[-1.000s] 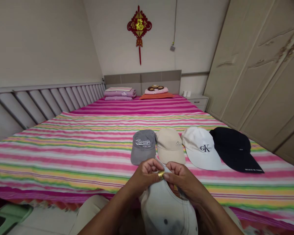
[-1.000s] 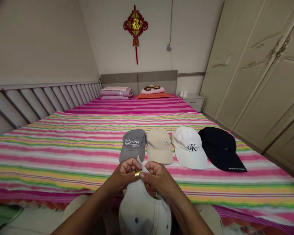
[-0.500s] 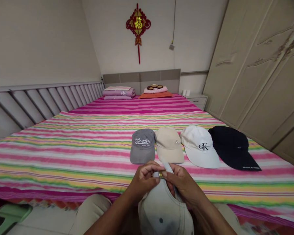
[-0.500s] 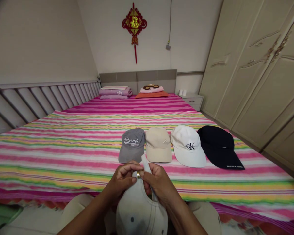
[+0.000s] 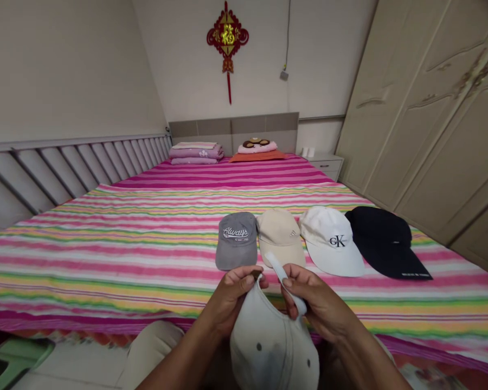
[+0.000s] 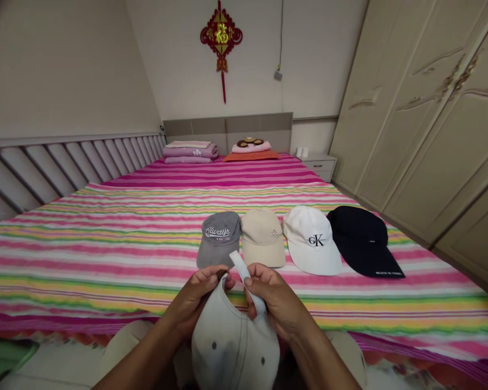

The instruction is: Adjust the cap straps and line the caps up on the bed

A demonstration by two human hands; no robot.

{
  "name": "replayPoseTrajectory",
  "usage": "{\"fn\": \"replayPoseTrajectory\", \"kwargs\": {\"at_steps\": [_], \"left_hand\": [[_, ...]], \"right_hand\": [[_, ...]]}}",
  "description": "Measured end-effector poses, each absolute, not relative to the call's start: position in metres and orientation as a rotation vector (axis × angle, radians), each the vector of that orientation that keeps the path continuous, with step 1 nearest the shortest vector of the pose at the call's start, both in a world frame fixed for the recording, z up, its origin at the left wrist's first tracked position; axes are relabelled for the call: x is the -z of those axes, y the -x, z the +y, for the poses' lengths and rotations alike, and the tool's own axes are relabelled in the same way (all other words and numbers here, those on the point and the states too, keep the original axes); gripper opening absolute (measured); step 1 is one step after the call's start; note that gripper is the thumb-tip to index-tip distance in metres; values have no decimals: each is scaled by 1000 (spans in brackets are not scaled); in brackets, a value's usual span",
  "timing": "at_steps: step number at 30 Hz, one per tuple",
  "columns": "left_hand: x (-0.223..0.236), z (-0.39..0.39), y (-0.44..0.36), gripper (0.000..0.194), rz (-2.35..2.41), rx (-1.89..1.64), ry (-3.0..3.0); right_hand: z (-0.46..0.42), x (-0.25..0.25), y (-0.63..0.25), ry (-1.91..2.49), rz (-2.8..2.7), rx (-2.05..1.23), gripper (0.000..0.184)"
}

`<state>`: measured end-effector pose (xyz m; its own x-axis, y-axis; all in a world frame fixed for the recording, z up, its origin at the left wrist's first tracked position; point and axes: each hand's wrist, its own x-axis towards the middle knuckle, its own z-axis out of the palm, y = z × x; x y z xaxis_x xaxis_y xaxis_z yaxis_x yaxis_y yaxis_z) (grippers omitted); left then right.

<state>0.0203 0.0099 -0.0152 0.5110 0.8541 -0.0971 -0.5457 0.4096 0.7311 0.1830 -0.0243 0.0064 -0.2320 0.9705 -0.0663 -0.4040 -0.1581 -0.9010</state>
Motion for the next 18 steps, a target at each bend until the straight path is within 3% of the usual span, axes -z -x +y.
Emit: {"fn": "replayPoseTrajectory", "kwargs": {"at_steps": [18], "left_hand": [[26,14,-20,29,480,-936,-637]], "right_hand": [[-20,8,-178,855,-918,-1762,26]]}}
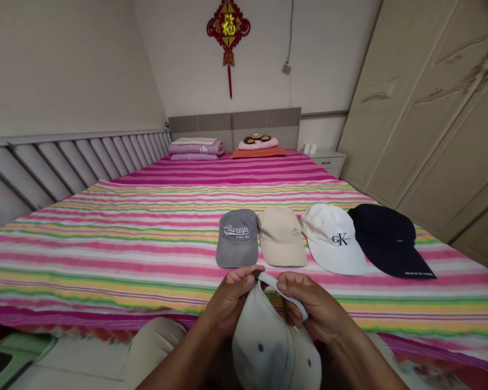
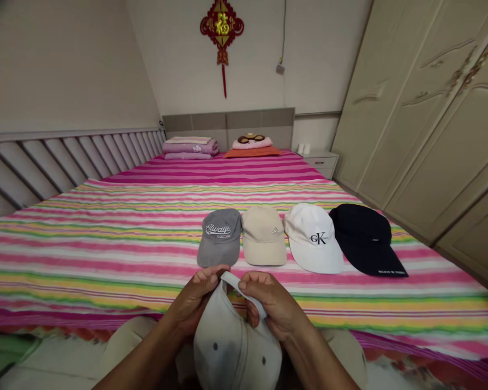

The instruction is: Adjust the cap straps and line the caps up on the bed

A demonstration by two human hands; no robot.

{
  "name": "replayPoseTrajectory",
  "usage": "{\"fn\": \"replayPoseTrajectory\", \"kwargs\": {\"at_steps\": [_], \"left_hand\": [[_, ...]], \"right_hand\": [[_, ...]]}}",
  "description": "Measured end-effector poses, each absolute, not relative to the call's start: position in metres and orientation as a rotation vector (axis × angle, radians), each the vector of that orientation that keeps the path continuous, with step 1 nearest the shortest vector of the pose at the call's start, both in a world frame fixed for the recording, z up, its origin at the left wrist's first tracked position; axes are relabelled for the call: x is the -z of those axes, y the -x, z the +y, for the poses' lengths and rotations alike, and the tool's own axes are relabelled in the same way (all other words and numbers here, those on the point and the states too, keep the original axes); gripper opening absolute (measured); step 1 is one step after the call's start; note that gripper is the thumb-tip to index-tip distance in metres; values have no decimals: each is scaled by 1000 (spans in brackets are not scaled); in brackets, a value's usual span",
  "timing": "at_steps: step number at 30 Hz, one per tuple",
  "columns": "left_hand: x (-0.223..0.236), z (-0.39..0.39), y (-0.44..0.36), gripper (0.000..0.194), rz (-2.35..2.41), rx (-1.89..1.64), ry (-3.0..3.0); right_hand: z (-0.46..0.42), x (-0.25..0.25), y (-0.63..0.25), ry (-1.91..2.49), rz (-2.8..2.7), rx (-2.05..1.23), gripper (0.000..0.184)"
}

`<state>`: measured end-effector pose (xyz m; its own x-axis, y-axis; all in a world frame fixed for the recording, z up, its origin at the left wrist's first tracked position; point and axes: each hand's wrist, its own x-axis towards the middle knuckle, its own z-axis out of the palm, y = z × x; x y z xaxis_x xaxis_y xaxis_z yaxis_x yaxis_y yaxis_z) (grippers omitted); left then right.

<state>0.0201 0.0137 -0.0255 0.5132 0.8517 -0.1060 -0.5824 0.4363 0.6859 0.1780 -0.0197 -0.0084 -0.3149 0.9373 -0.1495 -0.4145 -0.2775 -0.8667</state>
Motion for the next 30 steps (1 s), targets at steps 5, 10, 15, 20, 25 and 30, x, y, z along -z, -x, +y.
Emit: {"fn": "replayPoseTrajectory", "kwargs": {"at_steps": [5,10,15,20,25,30], "left_hand": [[22,12,-19,30,485,-960,-656],[20,10,-17,30,532,-985,-714],[17,8,-16,29,608,-946,-818],[13,8,-15,27,672,-944,-948],[17,7,-13,28,639,-904,-988],[21,6,-15,23,594,-919,-1009]], "right_hand": [[-20,8,-176,870,-927,-1742,25],[-21,4,-176,932,-1015,-1711,29],[-20,-1,-176,1007,-1119,-1650,33],[-19,-4,-176,1049,-1136,-1643,31],[-19,-5,-177,1034,-1114,-1668,28],[-18,-3,-178,1016,-1156,-1698,27]]}}
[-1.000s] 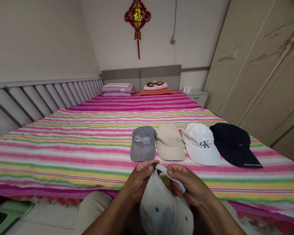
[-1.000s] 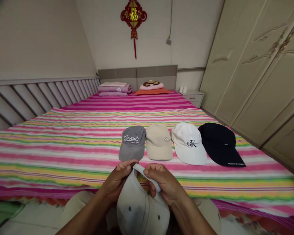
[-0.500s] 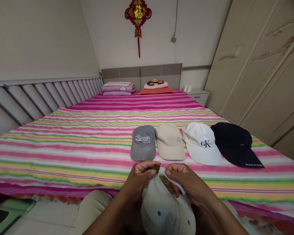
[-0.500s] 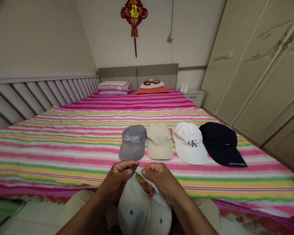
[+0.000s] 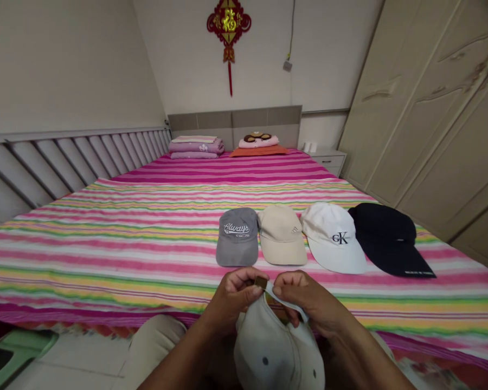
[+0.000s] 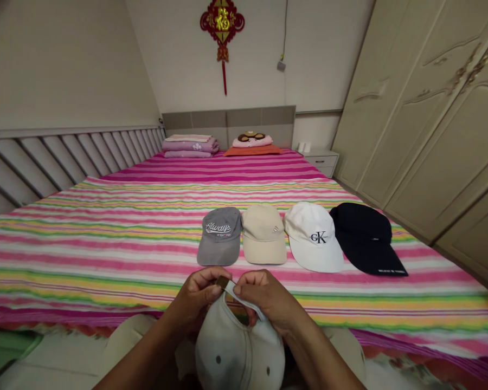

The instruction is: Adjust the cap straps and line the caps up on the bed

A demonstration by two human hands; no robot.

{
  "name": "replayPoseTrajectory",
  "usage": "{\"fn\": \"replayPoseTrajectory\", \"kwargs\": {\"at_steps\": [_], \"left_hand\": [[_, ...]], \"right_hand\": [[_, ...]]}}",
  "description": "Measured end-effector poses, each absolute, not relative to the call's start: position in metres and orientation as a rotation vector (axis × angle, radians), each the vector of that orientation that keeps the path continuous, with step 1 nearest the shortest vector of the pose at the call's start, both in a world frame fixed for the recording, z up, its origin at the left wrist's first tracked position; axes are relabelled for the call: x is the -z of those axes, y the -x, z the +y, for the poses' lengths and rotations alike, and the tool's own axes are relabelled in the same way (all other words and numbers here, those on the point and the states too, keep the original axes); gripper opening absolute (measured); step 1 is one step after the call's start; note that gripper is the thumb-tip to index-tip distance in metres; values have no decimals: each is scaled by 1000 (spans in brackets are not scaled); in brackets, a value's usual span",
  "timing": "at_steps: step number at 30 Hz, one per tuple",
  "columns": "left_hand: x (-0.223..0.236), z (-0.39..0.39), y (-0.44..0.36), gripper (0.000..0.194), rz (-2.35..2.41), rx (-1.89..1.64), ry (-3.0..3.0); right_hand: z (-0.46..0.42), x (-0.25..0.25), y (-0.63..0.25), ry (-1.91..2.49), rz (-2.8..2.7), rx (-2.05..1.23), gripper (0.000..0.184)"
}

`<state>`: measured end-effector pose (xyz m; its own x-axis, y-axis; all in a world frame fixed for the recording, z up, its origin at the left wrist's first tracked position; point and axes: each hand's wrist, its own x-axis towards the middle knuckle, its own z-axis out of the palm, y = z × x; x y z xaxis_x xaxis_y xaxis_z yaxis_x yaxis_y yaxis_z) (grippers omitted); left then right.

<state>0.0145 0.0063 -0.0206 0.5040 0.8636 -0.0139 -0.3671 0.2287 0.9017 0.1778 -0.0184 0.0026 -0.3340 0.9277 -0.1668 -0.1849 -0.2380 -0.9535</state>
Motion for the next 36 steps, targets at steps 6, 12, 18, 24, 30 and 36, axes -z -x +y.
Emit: {"fn": "replayPoseTrajectory", "kwargs": {"at_steps": [6,12,18,24,30,36], "left_hand": [[13,9,-12,22,638,-999,-1296],[4,7,-9,25,711,-1069,-1589],[17,1,-19,32,777,-1028,-1102],[23,1,-21,26,691,-1032,-906],[26,1,-23,26,591,-994,-811],[27,0,-25,26,533,-950,-788]], "right_hand": [[-17,-1,-180,986,-1121,-1742,25],[-16,2,-180,925,-1103,-1741,28],[-17,7,-174,896,-1042,-1725,33],[-19,4,-175,926,-1100,-1691,34],[-20,6,-175,896,-972,-1751,27],[-22,8,-171,896,-936,-1741,29]]}}
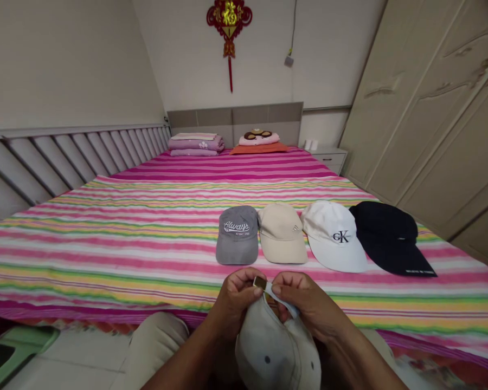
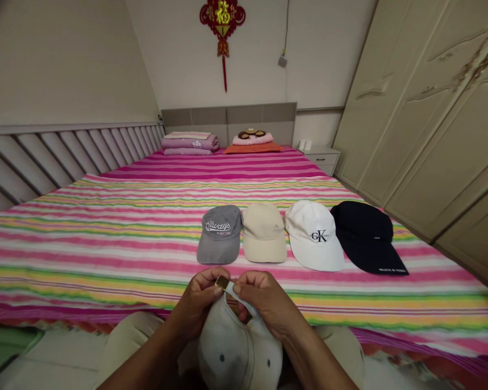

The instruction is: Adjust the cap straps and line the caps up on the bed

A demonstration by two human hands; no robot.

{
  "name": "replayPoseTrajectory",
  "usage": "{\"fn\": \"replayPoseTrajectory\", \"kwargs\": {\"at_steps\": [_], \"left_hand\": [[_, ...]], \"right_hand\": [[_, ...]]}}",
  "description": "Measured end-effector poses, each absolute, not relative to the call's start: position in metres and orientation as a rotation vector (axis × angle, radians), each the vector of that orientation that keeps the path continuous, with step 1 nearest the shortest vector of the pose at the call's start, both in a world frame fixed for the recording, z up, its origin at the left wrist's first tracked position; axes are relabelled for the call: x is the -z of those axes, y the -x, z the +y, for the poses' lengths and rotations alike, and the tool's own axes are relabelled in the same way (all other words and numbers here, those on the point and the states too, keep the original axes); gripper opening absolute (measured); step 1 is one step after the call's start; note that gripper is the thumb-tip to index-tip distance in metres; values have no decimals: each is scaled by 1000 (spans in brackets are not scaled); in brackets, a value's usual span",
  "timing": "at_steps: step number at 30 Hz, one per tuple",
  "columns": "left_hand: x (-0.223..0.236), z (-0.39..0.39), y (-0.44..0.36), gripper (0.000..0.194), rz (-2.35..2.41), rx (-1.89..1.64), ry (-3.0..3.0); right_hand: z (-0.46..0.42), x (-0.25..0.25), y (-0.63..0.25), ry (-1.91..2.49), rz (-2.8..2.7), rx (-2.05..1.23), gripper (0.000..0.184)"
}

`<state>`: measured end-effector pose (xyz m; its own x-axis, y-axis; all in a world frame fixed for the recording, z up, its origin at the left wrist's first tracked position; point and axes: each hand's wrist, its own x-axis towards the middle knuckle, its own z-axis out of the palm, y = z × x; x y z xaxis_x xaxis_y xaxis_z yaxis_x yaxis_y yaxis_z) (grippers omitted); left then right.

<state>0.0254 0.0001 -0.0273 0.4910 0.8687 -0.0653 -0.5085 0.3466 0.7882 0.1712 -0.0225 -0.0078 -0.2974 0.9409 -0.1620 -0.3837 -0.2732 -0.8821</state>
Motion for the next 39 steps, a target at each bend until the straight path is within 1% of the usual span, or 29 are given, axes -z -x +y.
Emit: {"fn": "replayPoseTrajectory", "kwargs": {"at_steps": [4,9,12,16,21,24,26,28,33,39], "left_hand": [[27,-2,-28,26,533,-953,-818],[27,-2,-28,23,612,-1075,-862],[29,-2,-27,24,624,-1063,-798],[31,-3,-29,24,593,-1048,-776],[33,-3,-30,23,593,-1050,-798],[34,-1,-27,23,576,-1065,-746],[35,0,-26,23,570,-1081,-701],[36,1,-26,24,559,-1086,-682],[36,1,-27,23,530,-1079,-684],[36,0,-26,21,558,-1033,-733]], "right_hand": [[-23,7,-169,964,-971,-1718,29],[-22,8,-167,1039,-991,-1619,31],[-23,7,-167,966,-936,-1585,31],[-24,9,-166,859,-920,-1622,28],[-22,12,-168,861,-970,-1618,30],[-22,12,-172,1016,-1212,-1445,30],[-23,12,-174,1149,-1430,-1250,34],[-24,12,-174,1216,-1548,-1126,39],[-28,11,-170,1197,-1517,-1139,49],[-29,10,-168,1178,-1522,-1145,39]]}}
